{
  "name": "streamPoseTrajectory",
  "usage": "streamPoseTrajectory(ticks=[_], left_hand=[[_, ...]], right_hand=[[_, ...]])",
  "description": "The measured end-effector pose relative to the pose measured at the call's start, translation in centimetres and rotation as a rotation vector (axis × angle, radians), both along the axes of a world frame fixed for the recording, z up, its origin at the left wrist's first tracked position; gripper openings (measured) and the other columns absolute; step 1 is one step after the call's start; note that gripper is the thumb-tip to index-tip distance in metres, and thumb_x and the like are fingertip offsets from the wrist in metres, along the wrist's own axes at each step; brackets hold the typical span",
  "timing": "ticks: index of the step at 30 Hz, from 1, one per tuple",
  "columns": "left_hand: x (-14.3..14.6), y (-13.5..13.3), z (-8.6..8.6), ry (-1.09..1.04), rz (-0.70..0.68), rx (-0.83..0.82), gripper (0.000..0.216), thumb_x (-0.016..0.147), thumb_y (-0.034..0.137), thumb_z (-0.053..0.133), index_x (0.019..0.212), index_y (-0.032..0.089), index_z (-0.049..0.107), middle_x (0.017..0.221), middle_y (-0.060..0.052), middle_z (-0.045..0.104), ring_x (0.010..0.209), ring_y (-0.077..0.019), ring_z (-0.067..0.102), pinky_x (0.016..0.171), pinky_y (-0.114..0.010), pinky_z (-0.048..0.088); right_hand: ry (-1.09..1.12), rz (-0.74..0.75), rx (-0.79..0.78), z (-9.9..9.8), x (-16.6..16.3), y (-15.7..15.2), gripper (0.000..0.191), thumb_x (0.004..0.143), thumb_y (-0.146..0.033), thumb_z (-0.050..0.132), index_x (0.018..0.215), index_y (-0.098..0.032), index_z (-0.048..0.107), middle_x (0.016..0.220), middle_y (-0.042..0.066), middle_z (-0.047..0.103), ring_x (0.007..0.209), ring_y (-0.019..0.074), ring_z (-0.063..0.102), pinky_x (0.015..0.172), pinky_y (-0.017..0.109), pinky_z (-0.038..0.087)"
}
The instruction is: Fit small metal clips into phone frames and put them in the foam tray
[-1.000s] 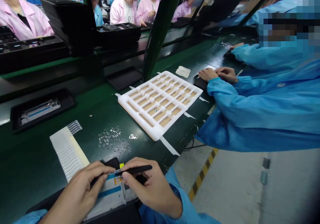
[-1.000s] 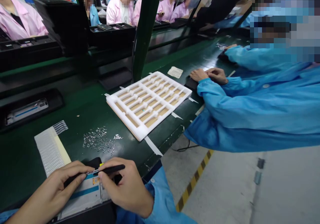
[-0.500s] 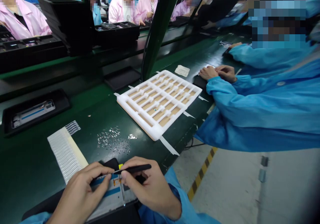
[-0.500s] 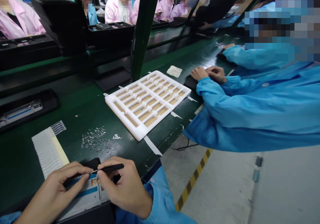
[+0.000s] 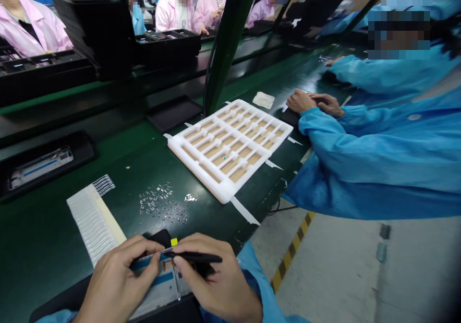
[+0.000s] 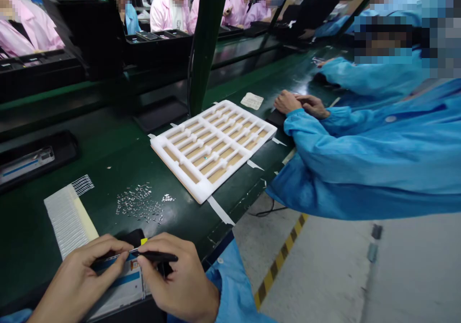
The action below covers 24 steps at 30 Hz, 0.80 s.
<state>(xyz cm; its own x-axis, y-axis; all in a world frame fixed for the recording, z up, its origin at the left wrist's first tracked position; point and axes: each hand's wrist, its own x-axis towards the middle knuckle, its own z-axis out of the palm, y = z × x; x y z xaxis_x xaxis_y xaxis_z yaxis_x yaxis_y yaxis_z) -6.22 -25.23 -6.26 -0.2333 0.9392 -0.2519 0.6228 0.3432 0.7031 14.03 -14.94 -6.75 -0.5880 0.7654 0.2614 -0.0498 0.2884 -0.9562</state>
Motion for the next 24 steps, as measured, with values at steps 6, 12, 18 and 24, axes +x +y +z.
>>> streamPoseTrajectory(ticks=[6, 12, 18, 24], left_hand=[[-0.3, -0.2, -0.1, 0.037, -0.081, 0.045, 0.028, 0.107, 0.050, 0.057, 0.115, 0.037, 0.080, 0.104, 0.004, 0.080, 0.094, -0.0149, 0.079, 0.082, -0.021, 0.059], [-0.4, 0.1, 1.2, 0.170, -0.188, 0.148, 0.032, 0.111, 0.042, 0.050, 0.131, 0.034, 0.073, 0.113, 0.001, 0.082, 0.092, -0.0137, 0.081, 0.069, -0.017, 0.060], [-1.3, -1.2, 1.6, 0.508, -0.304, 0.385, 0.034, 0.111, 0.030, 0.050, 0.142, 0.027, 0.064, 0.105, 0.000, 0.085, 0.087, -0.0170, 0.082, 0.078, -0.025, 0.062], [-1.7, -1.3, 2.5, 0.807, -0.404, 0.479, 0.036, 0.115, 0.031, 0.043, 0.120, 0.022, 0.077, 0.099, -0.001, 0.085, 0.088, -0.0182, 0.080, 0.083, -0.031, 0.059]], right_hand=[[0.001, 0.064, 0.055, -0.6, 0.0, -0.1, 0.022, 0.099, -0.012, 0.072, 0.115, -0.022, 0.082, 0.103, 0.011, 0.084, 0.091, 0.0227, 0.082, 0.082, 0.031, 0.069], [-0.006, 0.115, 0.158, -1.0, 0.2, -0.2, 0.026, 0.103, -0.011, 0.066, 0.122, -0.024, 0.078, 0.110, 0.011, 0.082, 0.098, 0.0235, 0.081, 0.089, 0.034, 0.068], [0.016, 0.091, 0.134, -1.4, 0.1, -0.5, 0.023, 0.101, -0.010, 0.068, 0.118, -0.021, 0.079, 0.106, 0.012, 0.082, 0.096, 0.0231, 0.081, 0.088, 0.032, 0.068], [-0.086, 0.103, 0.262, -1.3, -0.2, -1.1, 0.025, 0.101, -0.007, 0.063, 0.117, -0.019, 0.078, 0.105, 0.012, 0.081, 0.096, 0.0242, 0.079, 0.092, 0.035, 0.067]])
